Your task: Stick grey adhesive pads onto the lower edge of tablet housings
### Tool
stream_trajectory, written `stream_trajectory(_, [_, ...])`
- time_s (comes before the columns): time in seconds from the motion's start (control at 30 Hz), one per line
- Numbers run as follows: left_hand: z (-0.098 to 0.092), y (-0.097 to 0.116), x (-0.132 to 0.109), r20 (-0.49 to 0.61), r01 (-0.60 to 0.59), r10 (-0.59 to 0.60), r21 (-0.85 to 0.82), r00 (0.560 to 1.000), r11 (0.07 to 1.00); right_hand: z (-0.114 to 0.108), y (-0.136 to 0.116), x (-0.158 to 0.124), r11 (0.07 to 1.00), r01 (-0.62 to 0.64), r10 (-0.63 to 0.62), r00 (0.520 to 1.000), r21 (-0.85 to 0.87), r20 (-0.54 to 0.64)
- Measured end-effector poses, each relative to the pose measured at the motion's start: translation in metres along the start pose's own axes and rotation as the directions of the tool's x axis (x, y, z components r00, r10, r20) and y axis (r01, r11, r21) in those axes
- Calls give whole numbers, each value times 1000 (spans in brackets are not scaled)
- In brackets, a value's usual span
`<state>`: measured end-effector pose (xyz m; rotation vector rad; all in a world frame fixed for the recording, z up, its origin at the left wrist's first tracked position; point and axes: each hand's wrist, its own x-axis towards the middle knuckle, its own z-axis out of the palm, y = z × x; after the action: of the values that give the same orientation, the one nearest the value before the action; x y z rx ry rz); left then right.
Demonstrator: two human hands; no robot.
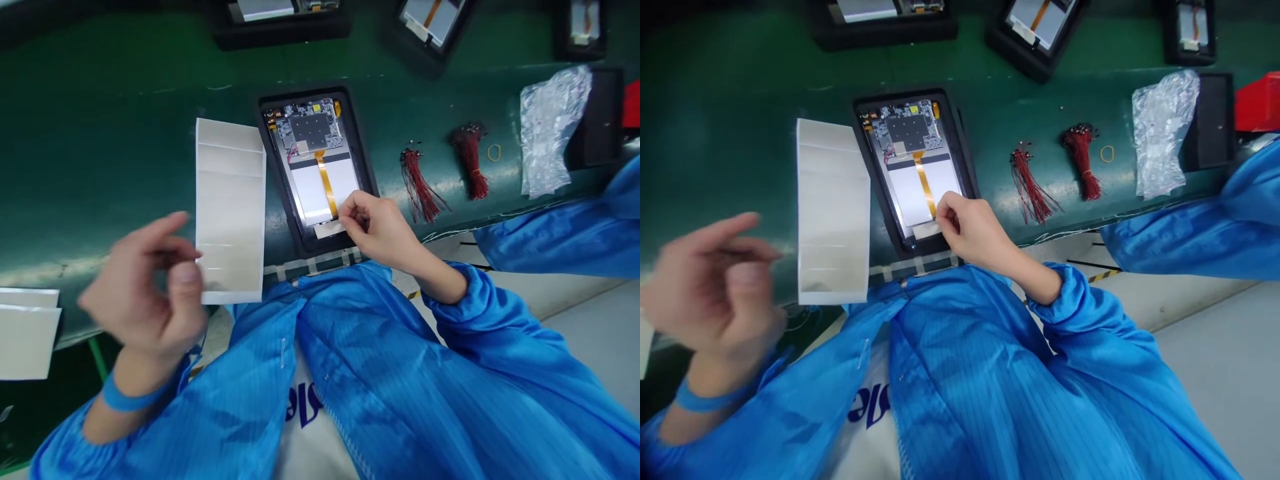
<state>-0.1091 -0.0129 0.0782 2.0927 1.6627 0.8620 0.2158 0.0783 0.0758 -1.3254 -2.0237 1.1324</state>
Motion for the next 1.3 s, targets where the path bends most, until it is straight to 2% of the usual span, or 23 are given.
stream_trajectory(0.07, [16,19,17,-88,-155,156,21,984,988,4,-2,1,1000,-6,6,1000,-5,-12])
stream_trajectory(0.1, [25,26,24,-84,-249,248,5,965,969,5,-2,2,1000,-14,14,1000,-8,-15])
stream_trajectory(0.17, [43,34,33,-9,-395,395,-65,919,917,5,-3,1,999,-33,33,999,-23,-14])
stream_trajectory(0.27, [63,35,40,102,-456,468,-120,878,882,4,-3,-1,997,-47,45,999,-65,-19])
stream_trajectory(0.4, [75,31,44,163,-502,517,-121,841,856,5,-4,-2,994,-27,24,999,-106,-34])
stream_trajectory(0.6, [75,30,47,170,-573,579,-87,798,815,8,-6,0,972,-71,68,997,-224,-24])
stream_trajectory(0.7, [75,30,47,227,-563,560,-58,797,824,13,-6,0,947,-74,72,997,-313,-19])
stream_trajectory(0.83, [74,24,44,271,-510,504,-56,820,859,20,-12,-1,877,-74,84,996,-475,0])
stream_trajectory(0.9, [72,19,44,280,-500,495,-61,822,864,15,-16,-2,843,-99,121,993,-529,6])
stream_trajectory(0.97, [70,16,44,304,-516,508,-59,806,854,1,-14,-2,831,-153,164,986,-535,-26])
stream_trajectory(1.07, [71,14,46,307,-554,539,-47,784,831,-39,12,2,829,-251,213,968,-499,-133])
stream_trajectory(1.2, [78,13,45,301,-594,566,5,768,804,-94,79,16,836,-342,136,887,-430,-441])
stream_trajectory(1.3, [80,7,44,331,-572,543,-10,772,820,-110,126,35,826,-317,80,884,-466,-460])
